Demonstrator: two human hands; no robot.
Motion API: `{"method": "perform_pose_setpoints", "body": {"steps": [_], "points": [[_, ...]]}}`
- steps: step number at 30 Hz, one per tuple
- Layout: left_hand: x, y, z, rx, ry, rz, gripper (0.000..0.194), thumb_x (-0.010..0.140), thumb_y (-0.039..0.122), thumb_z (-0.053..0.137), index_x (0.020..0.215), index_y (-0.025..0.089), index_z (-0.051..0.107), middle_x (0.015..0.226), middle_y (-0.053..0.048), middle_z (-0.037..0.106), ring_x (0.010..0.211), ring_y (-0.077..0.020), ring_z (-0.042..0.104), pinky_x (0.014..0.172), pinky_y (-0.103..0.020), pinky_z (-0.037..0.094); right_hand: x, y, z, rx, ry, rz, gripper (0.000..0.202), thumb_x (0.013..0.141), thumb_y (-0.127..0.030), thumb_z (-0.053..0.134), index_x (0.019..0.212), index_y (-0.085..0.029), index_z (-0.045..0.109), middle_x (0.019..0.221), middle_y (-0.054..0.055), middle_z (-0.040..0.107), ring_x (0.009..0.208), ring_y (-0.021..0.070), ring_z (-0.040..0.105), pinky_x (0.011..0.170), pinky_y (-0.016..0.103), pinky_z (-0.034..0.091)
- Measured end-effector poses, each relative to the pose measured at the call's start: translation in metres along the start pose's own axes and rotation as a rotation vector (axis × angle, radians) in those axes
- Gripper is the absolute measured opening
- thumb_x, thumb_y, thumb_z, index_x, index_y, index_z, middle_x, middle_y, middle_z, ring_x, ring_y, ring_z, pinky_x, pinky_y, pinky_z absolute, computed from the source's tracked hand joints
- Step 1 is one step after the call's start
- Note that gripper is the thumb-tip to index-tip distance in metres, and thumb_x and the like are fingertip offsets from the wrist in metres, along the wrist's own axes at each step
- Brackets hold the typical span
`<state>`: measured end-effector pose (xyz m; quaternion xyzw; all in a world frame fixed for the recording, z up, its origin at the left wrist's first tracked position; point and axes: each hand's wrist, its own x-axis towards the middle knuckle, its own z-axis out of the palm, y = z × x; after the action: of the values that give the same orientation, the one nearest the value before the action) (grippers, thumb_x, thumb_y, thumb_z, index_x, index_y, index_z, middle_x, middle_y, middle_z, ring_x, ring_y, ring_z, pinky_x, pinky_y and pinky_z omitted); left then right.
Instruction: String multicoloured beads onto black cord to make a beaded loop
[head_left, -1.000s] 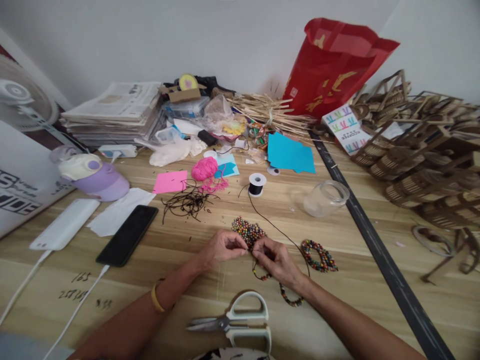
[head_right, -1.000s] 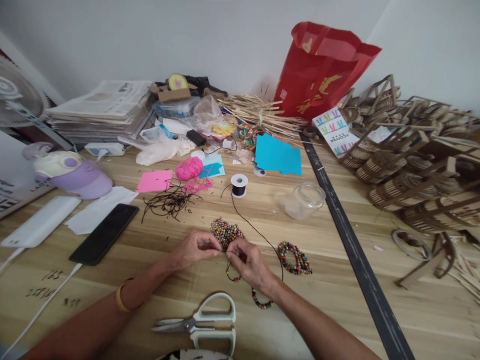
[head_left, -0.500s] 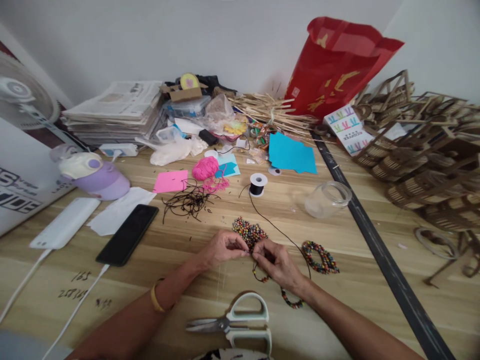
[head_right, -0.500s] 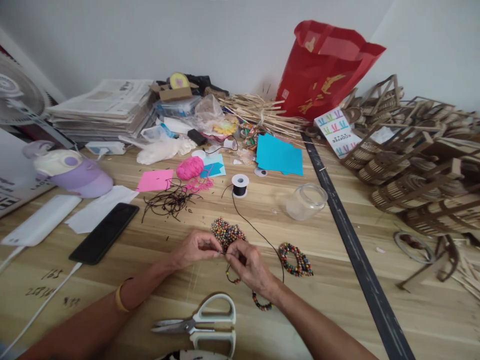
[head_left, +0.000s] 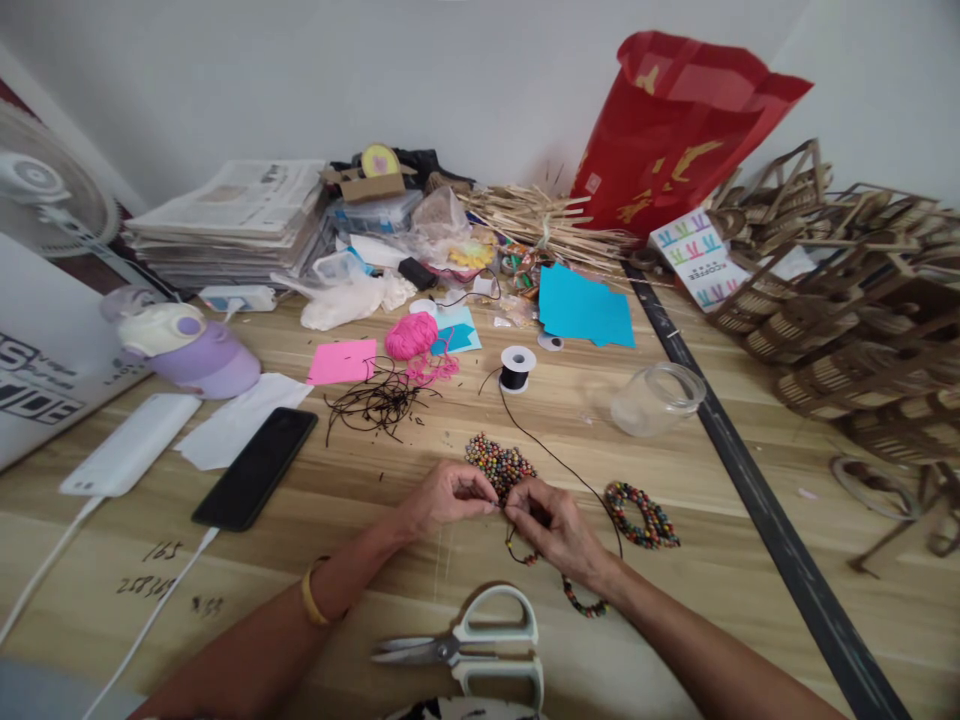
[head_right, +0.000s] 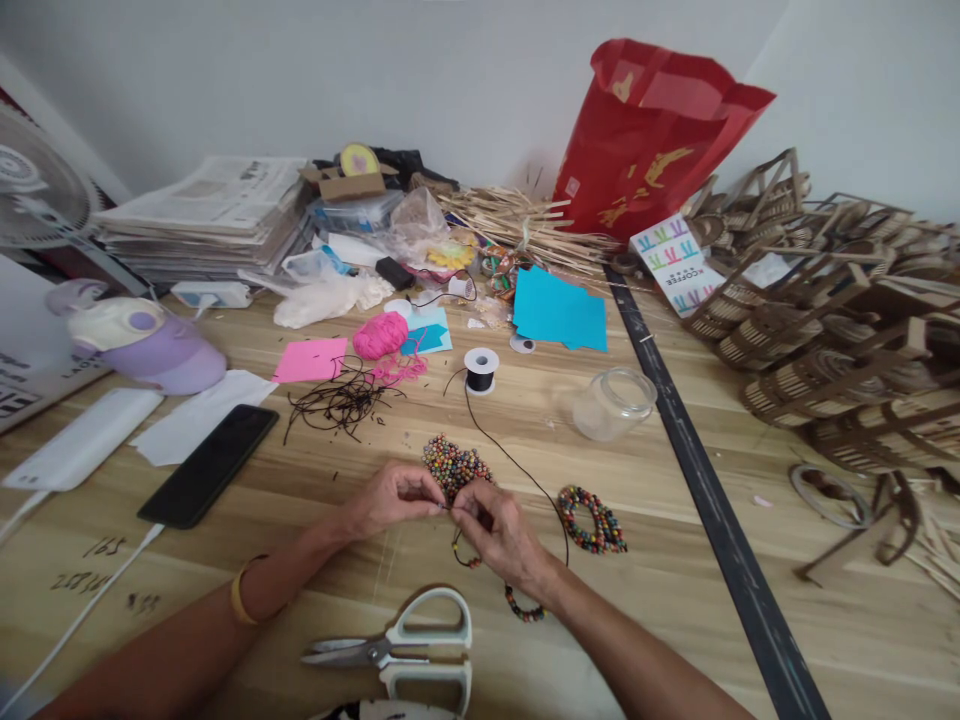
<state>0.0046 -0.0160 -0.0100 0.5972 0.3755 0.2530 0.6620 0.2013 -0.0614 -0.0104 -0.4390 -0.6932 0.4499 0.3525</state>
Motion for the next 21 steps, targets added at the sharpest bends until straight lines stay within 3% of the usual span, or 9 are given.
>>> {"method": "perform_pose_setpoints", "body": {"steps": [21], "points": [[-0.0013, 0.0064, 0.0025, 0.001, -0.004, -0.017, 0.015, 0.064, 0.021, 0.073, 0.073, 0.010, 0.067, 0.071, -0.004, 0.068, 0.065, -0.0117, 0.060, 0.065, -0.022, 0.046, -0.0003, 0.0037, 0.0010, -0.033, -0.019, -0.028, 0.019, 0.090, -0.029, 0.050, 0.076, -0.016, 0.053, 0.061, -0.002, 0.045, 0.056, 0.0101, 0.041, 0.052, 0.021, 0.033]]}}
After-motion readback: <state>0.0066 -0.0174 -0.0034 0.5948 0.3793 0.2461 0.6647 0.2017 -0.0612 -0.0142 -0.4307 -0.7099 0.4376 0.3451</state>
